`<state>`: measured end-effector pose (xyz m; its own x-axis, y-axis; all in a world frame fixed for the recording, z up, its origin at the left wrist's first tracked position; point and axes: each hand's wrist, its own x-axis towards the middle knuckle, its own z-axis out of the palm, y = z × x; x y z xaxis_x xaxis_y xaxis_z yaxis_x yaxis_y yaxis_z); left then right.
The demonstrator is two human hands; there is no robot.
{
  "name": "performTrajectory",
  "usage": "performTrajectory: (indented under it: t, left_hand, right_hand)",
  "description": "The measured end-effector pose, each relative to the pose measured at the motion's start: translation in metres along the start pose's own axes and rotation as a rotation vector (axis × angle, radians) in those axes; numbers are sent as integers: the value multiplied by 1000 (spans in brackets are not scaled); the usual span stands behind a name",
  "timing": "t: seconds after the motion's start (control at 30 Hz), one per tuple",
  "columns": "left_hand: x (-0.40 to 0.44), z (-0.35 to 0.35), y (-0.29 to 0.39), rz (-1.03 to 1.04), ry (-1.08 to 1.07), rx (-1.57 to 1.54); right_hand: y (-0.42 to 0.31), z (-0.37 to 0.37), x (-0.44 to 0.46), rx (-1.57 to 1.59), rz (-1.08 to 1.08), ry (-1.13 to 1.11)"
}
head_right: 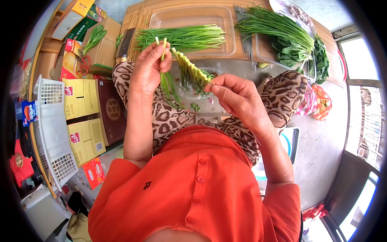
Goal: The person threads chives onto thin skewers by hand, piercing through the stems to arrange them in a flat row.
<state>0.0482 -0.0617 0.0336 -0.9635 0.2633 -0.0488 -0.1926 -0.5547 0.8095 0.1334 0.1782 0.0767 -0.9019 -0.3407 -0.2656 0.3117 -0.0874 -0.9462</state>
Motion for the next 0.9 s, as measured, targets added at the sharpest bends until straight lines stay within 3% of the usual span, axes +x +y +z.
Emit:
performTrajectory:
  t: [0.9]
  left_hand:
    - [3, -11, 8, -110, -143, 109]
  right_hand:
    - [4, -7, 0, 102, 54, -35]
